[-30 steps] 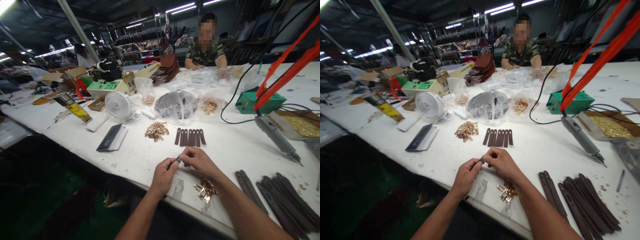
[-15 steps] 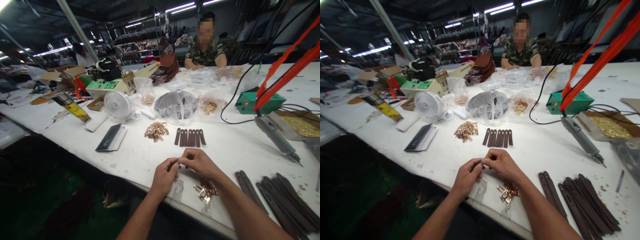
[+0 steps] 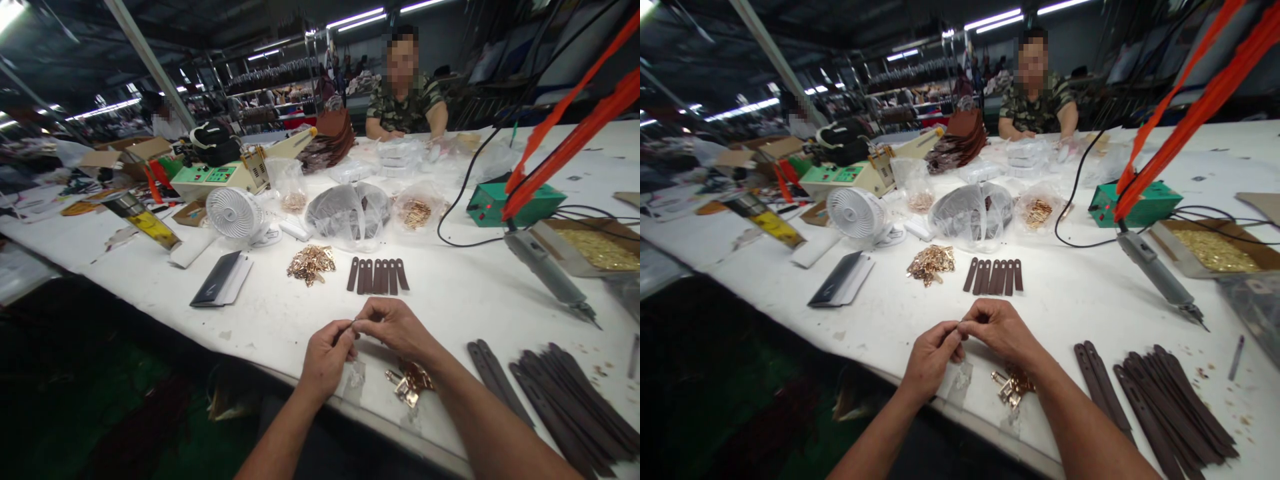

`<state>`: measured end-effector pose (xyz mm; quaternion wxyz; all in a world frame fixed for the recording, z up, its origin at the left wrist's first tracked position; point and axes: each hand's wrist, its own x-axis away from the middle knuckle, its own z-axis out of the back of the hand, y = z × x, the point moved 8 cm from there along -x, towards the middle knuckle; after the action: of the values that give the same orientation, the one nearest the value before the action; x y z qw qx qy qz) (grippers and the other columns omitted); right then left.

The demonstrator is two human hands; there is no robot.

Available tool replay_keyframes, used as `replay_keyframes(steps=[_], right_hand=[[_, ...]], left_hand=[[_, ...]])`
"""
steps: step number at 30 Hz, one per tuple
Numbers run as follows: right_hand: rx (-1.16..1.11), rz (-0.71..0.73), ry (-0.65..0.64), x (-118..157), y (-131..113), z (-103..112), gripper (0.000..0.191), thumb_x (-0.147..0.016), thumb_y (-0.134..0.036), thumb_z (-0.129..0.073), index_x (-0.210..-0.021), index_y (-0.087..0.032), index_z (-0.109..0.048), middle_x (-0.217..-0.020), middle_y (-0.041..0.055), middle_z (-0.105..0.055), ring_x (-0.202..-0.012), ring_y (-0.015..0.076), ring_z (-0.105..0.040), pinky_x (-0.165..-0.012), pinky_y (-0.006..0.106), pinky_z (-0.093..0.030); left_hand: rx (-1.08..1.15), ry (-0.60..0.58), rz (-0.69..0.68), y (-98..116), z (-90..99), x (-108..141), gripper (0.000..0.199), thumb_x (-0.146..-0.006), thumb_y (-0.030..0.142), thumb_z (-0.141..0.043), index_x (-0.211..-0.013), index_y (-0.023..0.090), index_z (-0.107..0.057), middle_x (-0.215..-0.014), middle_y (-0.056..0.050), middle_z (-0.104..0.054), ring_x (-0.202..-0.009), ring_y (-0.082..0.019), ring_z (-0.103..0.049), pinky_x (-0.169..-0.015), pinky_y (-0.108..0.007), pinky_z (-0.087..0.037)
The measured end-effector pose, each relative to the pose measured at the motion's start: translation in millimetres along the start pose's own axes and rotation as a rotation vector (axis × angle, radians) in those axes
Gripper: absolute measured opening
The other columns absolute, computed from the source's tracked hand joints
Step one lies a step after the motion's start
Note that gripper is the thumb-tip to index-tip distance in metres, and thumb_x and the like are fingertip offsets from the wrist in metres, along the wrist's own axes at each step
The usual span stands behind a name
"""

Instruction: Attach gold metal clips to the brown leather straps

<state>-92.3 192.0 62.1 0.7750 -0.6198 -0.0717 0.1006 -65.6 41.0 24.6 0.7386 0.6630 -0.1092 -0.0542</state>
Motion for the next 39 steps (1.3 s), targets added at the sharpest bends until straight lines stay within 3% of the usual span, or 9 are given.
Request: replay_keyframes(steps=[7,10,14,20,26,29,31,34,39], right_hand=[[-0.024,-0.007,0.017,-2,3,-3,0.015,-0.081,-0.03,-0.077,-0.077,-0.016,-0.074,-0.071,-0.0004,-0.067,-0.067,0.0107,-0.055,-0.062,0.022,-0.041],[-0.064,-0.022,0.079,-4,6,-2,0.021,-0.079,-0.035,-0.079,-0.081,-0.016,-0.073,-0.073,-0.0004,-0.067,-0.066,0.0109,-0.054,-0.062,0.023,-0.041],[-0.082,-0.104,0.121,-4,12,-5,0.033,-0.079,-0.046,-0.079,-0.078,-0.014,-0.07,-0.067,0.0015,-0.066,-0.061,0.011,-0.052,-0.059,0.024,-0.04],[-0.343,-0.244,0.119,-1,22,-18,0.042,-0.073,-0.048,-0.081,-0.087,-0.009,-0.071,-0.07,0.0067,-0.069,-0.064,0.0151,-0.062,-0.063,0.026,-0.047],[-0.368,-0.222,0.139,-2,24,-16,0.04,-0.075,-0.044,-0.077,-0.093,-0.008,-0.075,-0.072,0.0069,-0.07,-0.064,0.0136,-0.06,-0.064,0.026,-0.047],[-0.317,-0.224,0.126,-1,21,-15,0.036,-0.076,-0.04,-0.074,-0.093,-0.008,-0.077,-0.072,0.0067,-0.07,-0.065,0.0138,-0.06,-0.065,0.026,-0.047],[-0.282,-0.228,0.104,0,20,-17,0.034,-0.078,-0.038,-0.072,-0.095,-0.009,-0.077,-0.073,0.0073,-0.071,-0.066,0.0145,-0.061,-0.065,0.025,-0.048],[-0.243,-0.229,0.088,0,20,-19,0.036,-0.081,-0.038,-0.069,-0.101,-0.009,-0.078,-0.074,0.0073,-0.072,-0.068,0.0158,-0.064,-0.065,0.025,-0.049],[-0.154,-0.223,0.102,1,19,-18,0.033,-0.086,-0.035,-0.064,-0.102,-0.011,-0.079,-0.076,0.0062,-0.073,-0.073,0.0188,-0.071,-0.064,0.024,-0.053]], left_hand=[[-0.126,0.08,-0.093,10,4.3,3,0.03,-0.099,0.043,-0.059,-0.108,0.017,-0.072,-0.073,0.0,-0.066,-0.065,-0.012,-0.062,-0.066,-0.023,-0.052],[-0.336,0.184,-0.35,29,10.1,7,0.021,-0.101,0.03,-0.058,-0.114,0.022,-0.072,-0.092,-0.002,-0.072,-0.083,-0.012,-0.068,-0.079,-0.024,-0.054],[-0.617,0.289,-0.719,52,10.5,16,0.032,-0.097,0.011,-0.06,-0.125,0.022,-0.069,-0.113,-0.005,-0.071,-0.105,-0.015,-0.067,-0.095,-0.028,-0.054],[-0.896,0.361,-0.829,61,8.2,19,0.04,-0.092,0.007,-0.064,-0.129,0.021,-0.066,-0.107,-0.005,-0.072,-0.096,-0.017,-0.067,-0.085,-0.029,-0.056],[-0.897,0.34,-0.745,59,4.0,19,0.035,-0.094,0.014,-0.063,-0.128,0.022,-0.067,-0.112,-0.005,-0.071,-0.101,-0.019,-0.067,-0.09,-0.032,-0.054],[-0.671,0.329,-0.555,50,12.5,11,0.027,-0.097,0.022,-0.062,-0.121,0.025,-0.071,-0.112,-0.003,-0.071,-0.101,-0.016,-0.067,-0.088,-0.029,-0.054],[-0.495,0.338,-0.356,38,21.3,2,0.019,-0.097,0.032,-0.062,-0.11,0.025,-0.075,-0.102,-0.002,-0.073,-0.087,-0.014,-0.067,-0.076,-0.025,-0.053],[-0.292,0.318,-0.108,19,27.3,-9,0.026,-0.092,0.043,-0.067,-0.102,0.021,-0.077,-0.088,-0.002,-0.074,-0.073,-0.013,-0.063,-0.069,-0.025,-0.05],[-0.198,0.266,-0.009,12,24.3,-16,0.03,-0.087,0.044,-0.069,-0.093,0.016,-0.077,-0.08,-0.004,-0.073,-0.07,-0.014,-0.06,-0.069,-0.025,-0.048]])
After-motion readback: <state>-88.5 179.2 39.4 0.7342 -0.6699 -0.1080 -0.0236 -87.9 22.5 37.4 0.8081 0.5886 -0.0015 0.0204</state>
